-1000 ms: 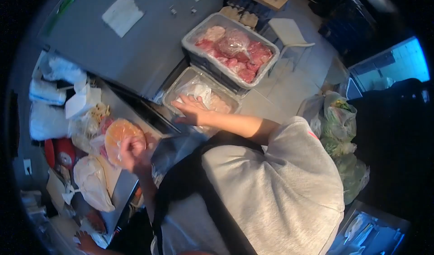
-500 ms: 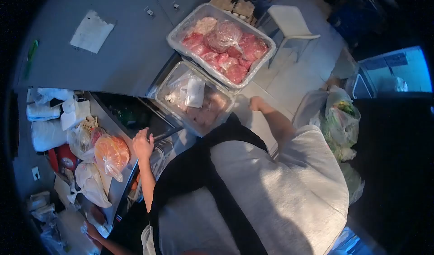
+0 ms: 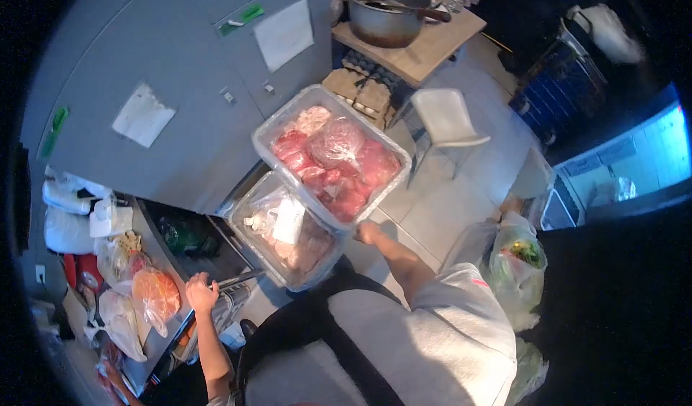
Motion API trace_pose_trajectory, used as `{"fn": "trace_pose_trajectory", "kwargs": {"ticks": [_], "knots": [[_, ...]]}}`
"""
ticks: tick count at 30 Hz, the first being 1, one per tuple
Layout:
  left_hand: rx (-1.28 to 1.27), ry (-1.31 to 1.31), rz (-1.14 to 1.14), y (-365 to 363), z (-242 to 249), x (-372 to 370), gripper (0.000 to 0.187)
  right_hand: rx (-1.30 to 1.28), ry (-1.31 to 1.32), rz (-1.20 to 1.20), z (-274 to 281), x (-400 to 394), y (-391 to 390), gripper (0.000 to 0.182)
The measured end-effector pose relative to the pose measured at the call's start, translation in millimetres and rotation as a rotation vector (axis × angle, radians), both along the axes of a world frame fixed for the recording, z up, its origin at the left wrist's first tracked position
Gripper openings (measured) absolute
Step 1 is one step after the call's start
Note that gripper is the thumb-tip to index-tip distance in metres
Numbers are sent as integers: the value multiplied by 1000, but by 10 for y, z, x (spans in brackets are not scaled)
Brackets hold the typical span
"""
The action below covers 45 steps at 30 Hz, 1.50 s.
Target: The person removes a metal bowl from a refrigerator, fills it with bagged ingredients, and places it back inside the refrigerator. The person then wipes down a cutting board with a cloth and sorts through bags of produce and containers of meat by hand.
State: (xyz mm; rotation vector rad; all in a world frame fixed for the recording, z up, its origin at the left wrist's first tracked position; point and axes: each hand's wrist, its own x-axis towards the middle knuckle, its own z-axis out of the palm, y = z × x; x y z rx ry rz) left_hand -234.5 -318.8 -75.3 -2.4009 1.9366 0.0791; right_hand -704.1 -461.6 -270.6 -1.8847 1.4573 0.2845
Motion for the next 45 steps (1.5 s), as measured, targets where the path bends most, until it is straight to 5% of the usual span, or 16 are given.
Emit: {"fn": "trace_pose_trajectory", "kwargs": {"ticks": [2,6,8,13,16,18,19,20,21,24,27,31,35,37,40,45], "knots": [[-70,30,-27,25,-114,84,29,-26,-55,128,50,136,-95,34],[-176,185,70,11,-66,48,29,430,-452,104,23,362,-214,25],[-214,303,88,58,-11,72,28,535,-197,-178,472,704,-253,23],[-238,396,-92,217,-65,229,29,574,-267,-170,879,1336,-495,24],[-196,808,21,339,49,200,36,510,-453,-92,879,1937,-771,23],[-227,810,-112,482,193,177,30,468,-636,262,1132,2405,-981,27],[-93,1415,117,680,-386,383,35,368,-689,269,1384,2717,-950,28],[-267,1181,-130,796,-487,397,29,128,-684,363,1638,3019,-922,30],[-117,634,-383,849,71,408,27,-29,-655,547,1801,3344,-992,37],[458,698,-317,1180,67,721,25,-212,-539,544,2182,4295,-957,43],[481,511,-192,1701,-486,1114,31,-363,-556,623,2606,5150,-685,34],[320,707,98,1993,-175,1572,41,-350,-479,635,2708,6162,-398,28],[46,1419,456,2109,269,1503,53,-450,-515,902,2621,6894,-170,27],[-48,1790,584,2007,337,1474,58,-118,-655,666,2515,7145,-89,24],[-5,2090,677,1923,-243,1526,71,-134,-744,741,2442,7380,-193,29],[-210,1757,938,1899,-301,1445,78,-318,-282,714,2616,7618,-157,42]]}}
